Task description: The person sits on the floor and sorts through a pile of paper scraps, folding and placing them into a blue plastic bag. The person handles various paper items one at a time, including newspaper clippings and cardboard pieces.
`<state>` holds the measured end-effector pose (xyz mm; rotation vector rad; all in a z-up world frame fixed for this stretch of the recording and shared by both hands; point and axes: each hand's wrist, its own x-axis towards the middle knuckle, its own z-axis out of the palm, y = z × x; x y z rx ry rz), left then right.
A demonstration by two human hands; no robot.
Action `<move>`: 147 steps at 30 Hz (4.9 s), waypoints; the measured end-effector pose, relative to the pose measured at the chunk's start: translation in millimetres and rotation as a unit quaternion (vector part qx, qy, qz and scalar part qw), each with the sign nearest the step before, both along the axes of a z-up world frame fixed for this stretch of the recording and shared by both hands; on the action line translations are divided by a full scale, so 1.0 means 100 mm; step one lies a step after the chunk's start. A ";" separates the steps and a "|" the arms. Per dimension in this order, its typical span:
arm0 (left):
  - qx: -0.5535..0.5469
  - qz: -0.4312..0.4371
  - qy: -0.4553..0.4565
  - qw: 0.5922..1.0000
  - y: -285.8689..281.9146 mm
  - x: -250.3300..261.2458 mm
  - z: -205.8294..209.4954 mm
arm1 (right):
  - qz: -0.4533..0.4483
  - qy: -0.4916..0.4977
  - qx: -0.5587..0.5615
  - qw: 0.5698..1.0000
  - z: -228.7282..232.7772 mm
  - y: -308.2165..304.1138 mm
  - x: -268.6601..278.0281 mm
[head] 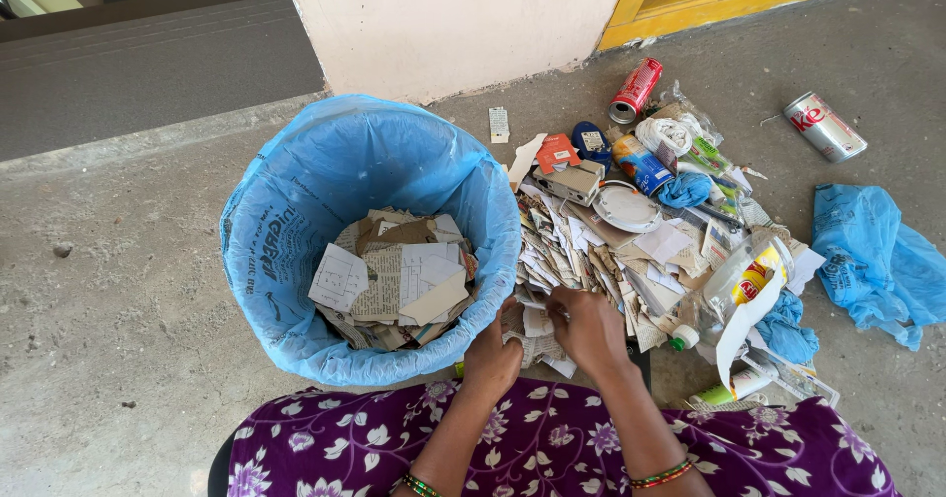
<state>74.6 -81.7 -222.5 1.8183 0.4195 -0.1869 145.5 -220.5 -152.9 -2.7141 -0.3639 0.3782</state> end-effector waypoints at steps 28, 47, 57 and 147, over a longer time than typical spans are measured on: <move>0.106 0.010 -0.151 0.983 -0.10 -0.20 0.70 | -0.107 -0.044 0.319 0.941 0.61 -0.42 0.09; 0.316 0.189 -0.412 0.833 0.60 -0.86 2.11 | 0.174 -0.087 0.579 0.792 1.30 -0.04 -0.67; 0.311 0.278 -0.324 0.849 0.89 -0.79 2.18 | 0.212 -0.110 0.484 0.842 1.35 0.26 -0.69; 0.299 0.099 -0.311 0.897 0.74 -0.79 2.31 | 0.111 0.115 0.636 0.755 1.12 0.00 -0.42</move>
